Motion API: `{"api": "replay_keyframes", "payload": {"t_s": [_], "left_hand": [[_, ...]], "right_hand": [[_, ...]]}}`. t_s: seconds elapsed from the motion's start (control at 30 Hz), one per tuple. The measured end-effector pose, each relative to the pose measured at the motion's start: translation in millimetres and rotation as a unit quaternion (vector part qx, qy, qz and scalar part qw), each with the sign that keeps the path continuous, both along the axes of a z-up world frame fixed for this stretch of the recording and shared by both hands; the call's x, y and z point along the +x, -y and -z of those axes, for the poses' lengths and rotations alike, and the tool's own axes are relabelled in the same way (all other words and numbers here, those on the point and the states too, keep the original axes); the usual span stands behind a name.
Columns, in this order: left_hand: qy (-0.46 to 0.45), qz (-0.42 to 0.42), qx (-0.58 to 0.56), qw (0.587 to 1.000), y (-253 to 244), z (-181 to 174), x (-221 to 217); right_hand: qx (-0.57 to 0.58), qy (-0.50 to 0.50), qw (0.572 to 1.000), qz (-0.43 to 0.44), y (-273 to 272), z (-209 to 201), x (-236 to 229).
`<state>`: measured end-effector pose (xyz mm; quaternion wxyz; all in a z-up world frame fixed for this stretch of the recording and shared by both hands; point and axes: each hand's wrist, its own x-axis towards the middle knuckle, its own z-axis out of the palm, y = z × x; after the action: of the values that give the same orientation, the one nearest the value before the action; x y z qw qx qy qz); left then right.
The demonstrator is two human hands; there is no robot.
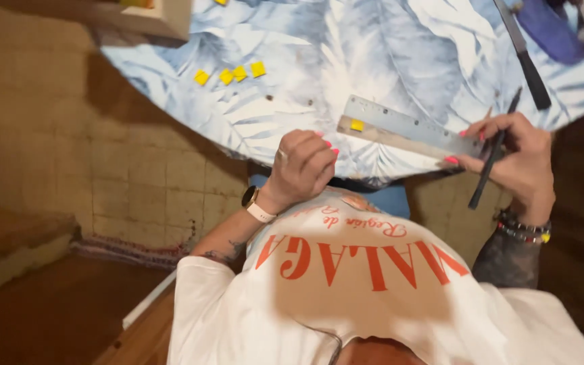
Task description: Marking small yellow tiles using a ruler and a marker pen
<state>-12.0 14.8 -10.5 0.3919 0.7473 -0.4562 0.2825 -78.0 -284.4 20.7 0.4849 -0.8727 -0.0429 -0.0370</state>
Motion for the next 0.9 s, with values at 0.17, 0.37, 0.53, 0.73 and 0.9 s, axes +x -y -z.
{"api": "replay_keyframes", "payload": {"t_s": [0.17,0.37,0.53,0.73,0.9], "left_hand": [[0.083,0.016,0.028,0.996,13,-8,5],[0.065,0.050,0.093,0.992,17,-8,7],[0.042,0.057,0.139,0.988,16,1,6],[0.041,0.059,0.157,0.985,19,9,8],[0.056,0.050,0.163,0.984,20,14,8]], "right_hand": [[-0.062,0.039,0.997,-0.039,17,12,2],[-0.083,0.037,0.993,-0.073,18,13,-2],[-0.154,0.046,0.985,-0.055,18,20,-3],[-0.148,0.101,0.982,-0.066,18,24,0],[-0.179,0.097,0.978,-0.051,20,28,-4]]}}
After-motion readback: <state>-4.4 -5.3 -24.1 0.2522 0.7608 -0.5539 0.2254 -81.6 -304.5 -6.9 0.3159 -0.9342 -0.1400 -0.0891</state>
